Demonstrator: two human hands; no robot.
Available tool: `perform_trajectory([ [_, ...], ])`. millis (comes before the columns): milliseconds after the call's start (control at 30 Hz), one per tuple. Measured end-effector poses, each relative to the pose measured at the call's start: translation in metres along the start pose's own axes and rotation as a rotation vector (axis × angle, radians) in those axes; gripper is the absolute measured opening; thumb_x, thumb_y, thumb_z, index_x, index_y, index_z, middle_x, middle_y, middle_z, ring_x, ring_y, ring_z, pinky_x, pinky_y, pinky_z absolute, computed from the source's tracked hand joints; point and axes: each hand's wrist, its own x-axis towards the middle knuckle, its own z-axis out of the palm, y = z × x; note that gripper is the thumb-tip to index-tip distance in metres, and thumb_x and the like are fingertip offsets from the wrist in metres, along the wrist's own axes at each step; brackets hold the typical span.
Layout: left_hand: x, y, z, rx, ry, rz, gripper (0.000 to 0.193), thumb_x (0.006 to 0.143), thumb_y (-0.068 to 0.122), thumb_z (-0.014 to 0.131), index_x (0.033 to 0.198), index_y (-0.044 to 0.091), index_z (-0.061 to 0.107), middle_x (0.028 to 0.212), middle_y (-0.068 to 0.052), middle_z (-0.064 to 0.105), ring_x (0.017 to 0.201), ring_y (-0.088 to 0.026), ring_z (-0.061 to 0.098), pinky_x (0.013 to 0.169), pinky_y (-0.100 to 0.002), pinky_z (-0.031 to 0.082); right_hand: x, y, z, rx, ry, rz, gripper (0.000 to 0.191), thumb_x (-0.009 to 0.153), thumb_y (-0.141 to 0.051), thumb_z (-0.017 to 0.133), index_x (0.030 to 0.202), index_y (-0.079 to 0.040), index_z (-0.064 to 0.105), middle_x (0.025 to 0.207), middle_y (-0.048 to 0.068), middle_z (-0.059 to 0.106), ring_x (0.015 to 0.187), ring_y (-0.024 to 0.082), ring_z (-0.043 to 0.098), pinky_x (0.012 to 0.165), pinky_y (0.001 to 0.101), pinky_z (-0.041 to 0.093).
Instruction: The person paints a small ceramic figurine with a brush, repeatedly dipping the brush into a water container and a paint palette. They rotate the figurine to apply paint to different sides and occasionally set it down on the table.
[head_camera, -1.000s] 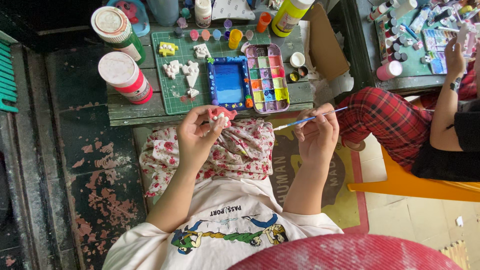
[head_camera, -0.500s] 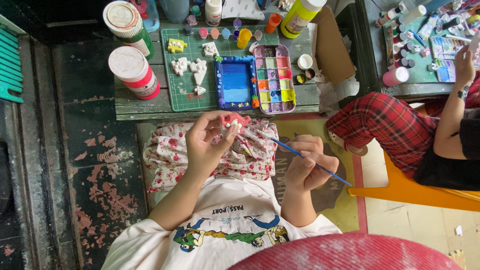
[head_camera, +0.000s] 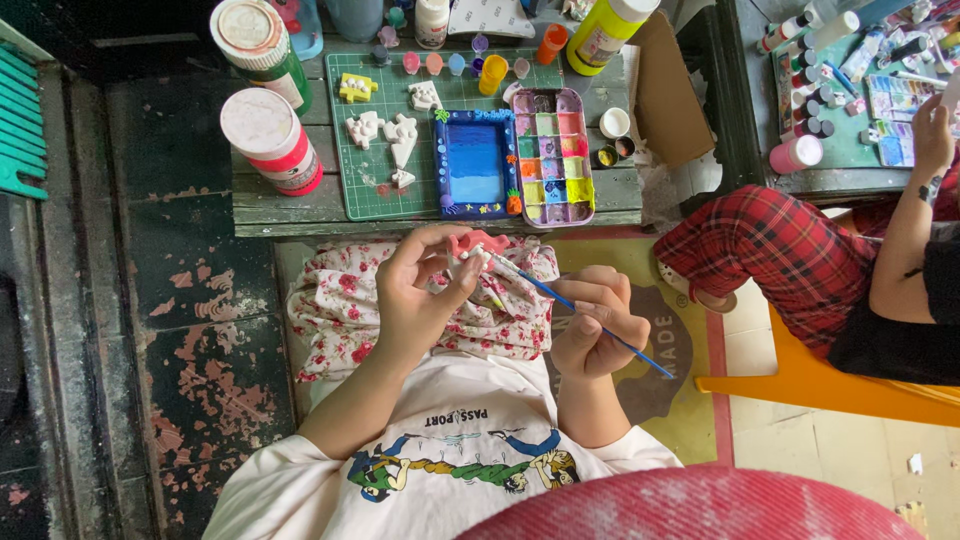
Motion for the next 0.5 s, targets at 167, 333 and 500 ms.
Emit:
perform_trajectory([
  [167, -0.0011, 0.0027, 0.0011, 0.036, 0.014, -0.006, 0.031, 0.094, 0.003, 0.078, 0.123, 0.001, 0.067, 0.109, -0.004, 0.069, 0.098, -0.010, 0.067, 0.089, -0.026, 0.058, -0.0009, 0.0034, 0.0007, 0.005, -0.014, -0.019, 0.020, 0.113, -0.026, 0.045, 0.110, -0.007, 0.037, 0.086, 0.020, 0.071, 0.080, 0.025, 0.059, 0.080, 0.0403, 0.049],
  [333, -0.0014, 0.0062, 0.0004, 0.064, 0.000, 0.017, 0.034, 0.092, 0.004, 0.078, 0.123, 0.001, 0.064, 0.111, -0.005, 0.071, 0.098, -0.010, 0.071, 0.086, -0.024, 0.060, -0.0014, 0.0073, 0.0006, 0.008, -0.009, -0.036, 0.019, 0.113, -0.024, 0.045, 0.109, -0.006, 0.038, 0.086, 0.021, 0.071, 0.081, 0.026, 0.058, 0.079, 0.0403, 0.049],
  [500, -0.0010, 0.0077, 0.0022, 0.098, 0.014, 0.046, 0.032, 0.094, 0.002, 0.078, 0.123, 0.001, 0.065, 0.106, -0.005, 0.071, 0.094, -0.009, 0.070, 0.083, -0.023, 0.059, -0.0003, 0.0057, -0.0007, 0.013, -0.014, -0.049, 0.020, 0.113, -0.023, 0.045, 0.109, -0.006, 0.038, 0.086, 0.021, 0.071, 0.081, 0.026, 0.058, 0.078, 0.0395, 0.050],
])
